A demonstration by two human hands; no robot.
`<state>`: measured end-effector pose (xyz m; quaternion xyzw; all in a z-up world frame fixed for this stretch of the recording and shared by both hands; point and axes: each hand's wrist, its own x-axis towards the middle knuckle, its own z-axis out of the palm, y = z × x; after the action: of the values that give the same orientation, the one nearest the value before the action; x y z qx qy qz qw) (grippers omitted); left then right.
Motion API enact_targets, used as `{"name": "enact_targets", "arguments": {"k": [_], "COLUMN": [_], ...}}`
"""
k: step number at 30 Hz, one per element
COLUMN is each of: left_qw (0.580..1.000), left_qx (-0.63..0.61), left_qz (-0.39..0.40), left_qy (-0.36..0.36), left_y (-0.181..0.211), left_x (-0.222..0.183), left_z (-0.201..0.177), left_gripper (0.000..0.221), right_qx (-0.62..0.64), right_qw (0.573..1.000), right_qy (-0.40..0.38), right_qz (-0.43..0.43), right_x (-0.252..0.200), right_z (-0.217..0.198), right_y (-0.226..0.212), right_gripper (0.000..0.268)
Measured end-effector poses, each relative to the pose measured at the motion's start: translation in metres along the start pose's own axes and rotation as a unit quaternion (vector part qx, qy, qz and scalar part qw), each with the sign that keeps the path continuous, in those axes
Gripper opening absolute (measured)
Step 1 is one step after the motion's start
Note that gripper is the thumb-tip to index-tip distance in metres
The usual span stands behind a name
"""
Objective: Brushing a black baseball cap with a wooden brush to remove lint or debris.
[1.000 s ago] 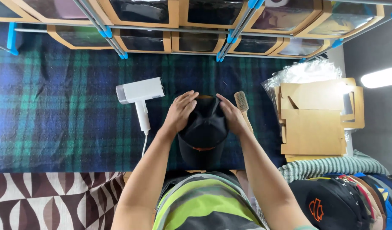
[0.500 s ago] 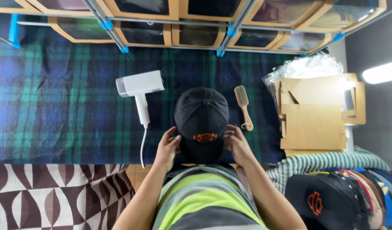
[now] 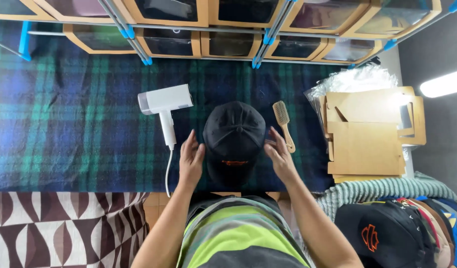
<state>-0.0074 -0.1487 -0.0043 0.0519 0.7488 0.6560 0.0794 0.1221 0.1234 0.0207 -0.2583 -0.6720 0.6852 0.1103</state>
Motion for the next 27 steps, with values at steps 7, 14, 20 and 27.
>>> {"name": "enact_targets", "arguments": {"k": [7, 14, 20, 27], "left_qw": [0.976, 0.979, 0.984, 0.991], "left_qx": [0.093, 0.048, -0.034, -0.083], "left_qz": [0.071, -0.108, -0.050, 0.005], "left_qy": [-0.183, -0.168, -0.168, -0.107], "left_y": [0.073, 0.089, 0.043, 0.030], "left_x": [0.076, 0.072, 0.069, 0.081], "left_z": [0.039, 0.043, 0.040, 0.039], "left_gripper": [0.053, 0.057, 0.062, 0.057], "right_qx": [-0.145, -0.167, 0.169, 0.310], "right_qw": [0.987, 0.984, 0.984, 0.947], "right_qy": [-0.037, -0.032, -0.026, -0.035], "right_qz": [-0.060, 0.051, 0.057, 0.080], "right_x": [0.060, 0.073, 0.073, 0.098], "right_z": [0.048, 0.050, 0.052, 0.058], "right_y": [-0.072, -0.068, -0.023, 0.001], "right_gripper": [0.059, 0.058, 0.059, 0.058]}}
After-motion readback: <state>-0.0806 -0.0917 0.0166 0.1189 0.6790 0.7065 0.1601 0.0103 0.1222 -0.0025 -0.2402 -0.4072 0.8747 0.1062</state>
